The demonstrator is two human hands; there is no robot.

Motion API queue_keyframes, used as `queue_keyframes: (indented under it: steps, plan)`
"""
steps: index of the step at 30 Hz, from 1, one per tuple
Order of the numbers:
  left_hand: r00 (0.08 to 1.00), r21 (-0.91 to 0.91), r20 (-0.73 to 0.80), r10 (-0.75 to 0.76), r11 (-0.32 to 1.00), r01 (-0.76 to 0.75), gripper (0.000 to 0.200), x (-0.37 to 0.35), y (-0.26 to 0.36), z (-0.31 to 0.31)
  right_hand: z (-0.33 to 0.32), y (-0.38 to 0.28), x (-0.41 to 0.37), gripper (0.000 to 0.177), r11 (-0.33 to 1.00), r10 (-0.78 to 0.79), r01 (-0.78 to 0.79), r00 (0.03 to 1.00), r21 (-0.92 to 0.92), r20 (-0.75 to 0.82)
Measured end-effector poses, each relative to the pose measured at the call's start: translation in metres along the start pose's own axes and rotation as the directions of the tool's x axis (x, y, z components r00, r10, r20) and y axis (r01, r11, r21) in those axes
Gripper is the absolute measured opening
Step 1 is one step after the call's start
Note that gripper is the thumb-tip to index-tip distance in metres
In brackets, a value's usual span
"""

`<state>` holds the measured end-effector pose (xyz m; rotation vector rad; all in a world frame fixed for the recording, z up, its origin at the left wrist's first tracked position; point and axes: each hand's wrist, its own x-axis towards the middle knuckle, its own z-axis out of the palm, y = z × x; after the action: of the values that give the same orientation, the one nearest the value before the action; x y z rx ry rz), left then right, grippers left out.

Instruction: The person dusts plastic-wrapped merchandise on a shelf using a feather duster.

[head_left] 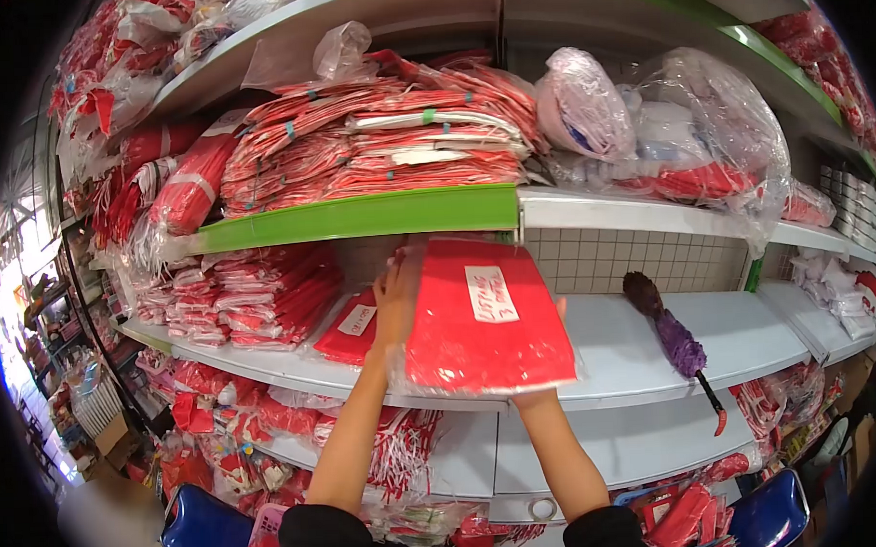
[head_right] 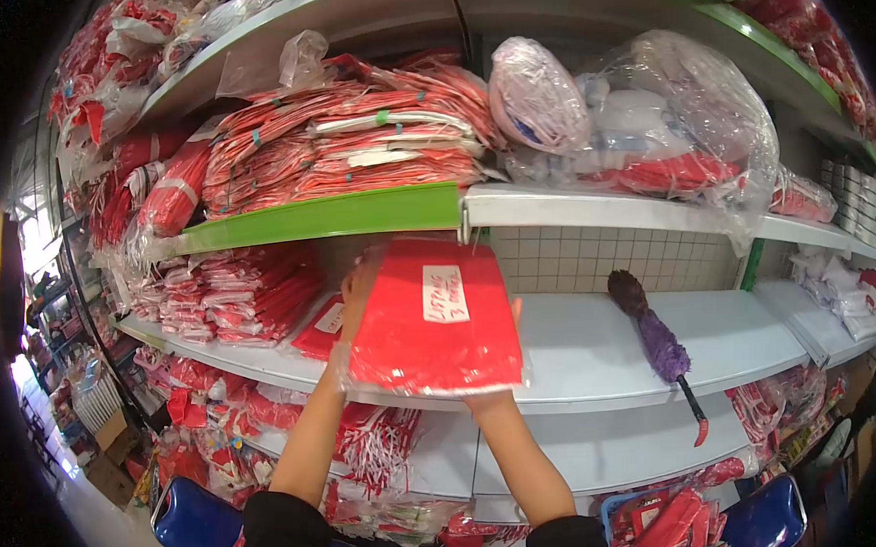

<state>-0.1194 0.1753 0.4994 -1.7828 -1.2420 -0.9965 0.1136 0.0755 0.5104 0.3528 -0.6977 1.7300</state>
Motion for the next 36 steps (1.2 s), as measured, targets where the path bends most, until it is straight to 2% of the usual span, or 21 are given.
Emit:
queue_keyframes:
  steps: [2,3,4,5,6,9,10,12,13,14,15,17,18,21,24,25,27,30,33,34,36]
  plan:
    - [0.987,-0.391,0.108,-0.122,0.907,0.155,0.058,-0.013,0.012,-0.017,-0.007,0.017,0.025,0.058,0.974,-0.091,0.102,0.994,-0.204,0.066]
    - [0.987,-0.442,0.128,-0.092,0.886,0.14,0.057,-0.018,0.013,-0.014,-0.01,0.025,0.038,0.056,0.941,-0.136,0.159,0.986,-0.298,0.099]
    - [0.987,-0.492,0.149,-0.062,0.861,0.128,0.057,-0.023,0.015,-0.012,-0.008,0.036,0.051,0.056,0.768,-0.236,0.289,0.957,-0.571,0.168]
    - [0.991,-0.422,0.129,0.038,0.906,0.02,0.056,-0.028,0.01,0.003,0.0,0.034,0.061,0.054,0.952,-0.099,0.133,0.986,-0.275,0.134]
    - [0.983,-0.349,0.119,0.139,0.933,-0.09,0.056,-0.03,0.008,0.012,0.014,0.033,0.07,0.053,0.997,0.041,-0.047,0.994,0.06,0.097]
    - [0.994,-0.121,0.05,-0.095,0.988,0.1,0.051,-0.006,0.033,-0.032,0.01,0.038,0.113,0.047,0.986,0.078,-0.093,0.991,0.137,0.108]
    - [0.995,-0.169,0.004,-0.099,0.981,0.099,0.052,-0.005,0.031,-0.031,0.007,0.039,0.13,0.046,0.99,0.111,-0.115,0.992,0.082,0.061]
    - [0.989,-0.262,-0.092,-0.117,0.961,0.089,0.056,-0.005,0.026,-0.029,-0.009,0.034,0.148,0.047,0.95,0.235,-0.275,0.942,0.149,0.239]
    - [0.984,-0.406,-0.035,-0.174,0.902,0.145,0.057,-0.005,0.026,-0.029,-0.011,0.03,0.152,0.047,0.919,0.289,-0.357,0.899,0.169,0.329]
    - [0.975,-0.537,0.032,-0.221,0.819,0.204,0.058,-0.007,0.026,-0.029,-0.014,0.023,0.151,0.048,0.952,0.295,-0.289,0.954,-0.102,0.054]
    - [0.96,-0.649,0.107,-0.258,0.714,0.264,0.059,-0.01,0.026,-0.029,-0.006,0.021,0.146,0.05,0.936,0.247,-0.247,0.968,-0.249,-0.031]
    - [0.959,-0.565,0.084,-0.271,0.78,0.27,0.056,-0.009,0.025,-0.023,0.005,0.019,0.138,0.053,0.827,0.117,-0.193,0.978,-0.528,-0.175]
    - [0.946,-0.566,0.037,-0.321,0.774,0.284,0.054,-0.002,0.03,-0.029,0.009,0.017,0.133,0.056,0.784,0.085,-0.137,0.99,-0.605,-0.114]
    - [0.934,-0.511,-0.04,-0.355,0.811,0.287,0.05,0.006,0.03,-0.029,0.008,0.0,0.127,0.055,0.503,0.072,-0.283,0.955,-0.817,-0.287]
    - [0.944,-0.47,0.072,-0.322,0.824,0.316,0.054,0.008,0.029,-0.038,0.019,0.007,0.096,0.054,0.605,-0.131,-0.186,0.936,-0.774,-0.327]
    - [0.942,-0.464,0.132,-0.309,0.82,0.334,0.056,0.008,0.03,-0.042,0.019,0.011,0.084,0.05,0.524,-0.241,-0.109,0.932,-0.845,-0.27]
    - [0.937,-0.489,0.079,-0.341,0.805,0.335,0.052,0.009,0.031,-0.039,0.016,0.024,0.056,0.042,0.323,-0.438,0.029,0.891,-0.946,-0.122]
    - [0.935,-0.508,-0.028,-0.354,0.81,0.291,0.047,0.009,0.034,-0.032,0.023,0.055,0.009,0.032,-0.347,-0.556,0.049,0.794,-0.936,0.247]
    - [0.968,-0.352,-0.105,-0.227,0.919,0.178,0.043,0.003,0.026,-0.017,0.042,0.069,0.019,0.035,-0.847,-0.165,0.364,0.514,-0.388,0.842]
    - [0.98,-0.271,-0.113,-0.163,0.954,0.128,0.042,0.001,0.023,-0.015,0.047,0.073,0.027,0.036,-0.867,-0.079,0.37,0.557,-0.333,0.826]
    - [0.972,-0.263,0.057,-0.228,0.936,0.235,0.04,0.0,0.026,-0.017,0.05,0.074,0.049,0.038,-0.894,0.091,0.39,0.64,-0.221,0.763]
